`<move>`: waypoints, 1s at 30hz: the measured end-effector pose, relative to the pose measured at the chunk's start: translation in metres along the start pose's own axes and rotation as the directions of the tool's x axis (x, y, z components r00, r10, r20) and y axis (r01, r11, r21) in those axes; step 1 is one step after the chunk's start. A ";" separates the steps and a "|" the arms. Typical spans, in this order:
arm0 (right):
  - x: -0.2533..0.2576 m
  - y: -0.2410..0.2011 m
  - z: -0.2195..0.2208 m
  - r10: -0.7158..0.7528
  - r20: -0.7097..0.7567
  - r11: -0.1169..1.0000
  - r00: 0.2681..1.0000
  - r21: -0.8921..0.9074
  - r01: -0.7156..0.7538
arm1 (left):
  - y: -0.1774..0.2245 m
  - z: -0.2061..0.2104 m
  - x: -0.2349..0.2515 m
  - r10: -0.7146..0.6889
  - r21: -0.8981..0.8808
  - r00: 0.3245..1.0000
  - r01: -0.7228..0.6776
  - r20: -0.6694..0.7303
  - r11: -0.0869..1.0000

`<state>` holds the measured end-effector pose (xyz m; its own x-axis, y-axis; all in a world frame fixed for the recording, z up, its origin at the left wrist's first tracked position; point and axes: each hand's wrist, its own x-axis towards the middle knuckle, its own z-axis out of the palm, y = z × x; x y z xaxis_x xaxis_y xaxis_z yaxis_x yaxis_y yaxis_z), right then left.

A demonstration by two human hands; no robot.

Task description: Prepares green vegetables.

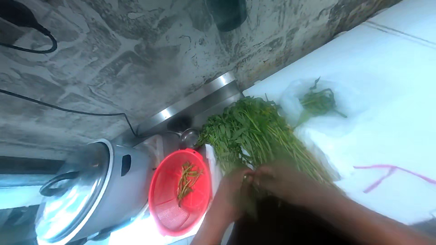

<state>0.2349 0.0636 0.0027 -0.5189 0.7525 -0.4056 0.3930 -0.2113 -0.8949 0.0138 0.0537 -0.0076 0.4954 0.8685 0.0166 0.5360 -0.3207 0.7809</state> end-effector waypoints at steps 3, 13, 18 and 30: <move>-0.002 0.006 -0.009 0.051 0.067 0.992 0.996 -0.122 -0.043 | -0.005 -0.009 -0.003 0.014 0.190 0.999 -0.022 0.042 0.982; -0.004 0.006 -0.002 -0.003 -0.007 0.983 1.000 -0.185 0.002 | -0.006 0.001 -0.003 -0.167 0.200 0.986 0.162 0.009 0.966; -0.013 0.002 0.054 -0.638 -0.281 0.716 0.717 -0.559 0.419 | -0.014 0.019 0.024 -0.771 -0.886 0.636 0.374 0.028 0.276; -0.002 -0.006 -0.001 -0.071 0.078 0.994 0.994 0.092 0.064 | -0.004 -0.006 -0.008 0.356 0.313 0.925 -0.303 -0.130 0.900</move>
<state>0.2342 0.0639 0.0094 -0.6033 0.7144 -0.3543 0.2873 -0.2197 -0.9323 0.0040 0.0506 -0.0070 0.5605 0.7384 0.3750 0.5464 -0.6700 0.5025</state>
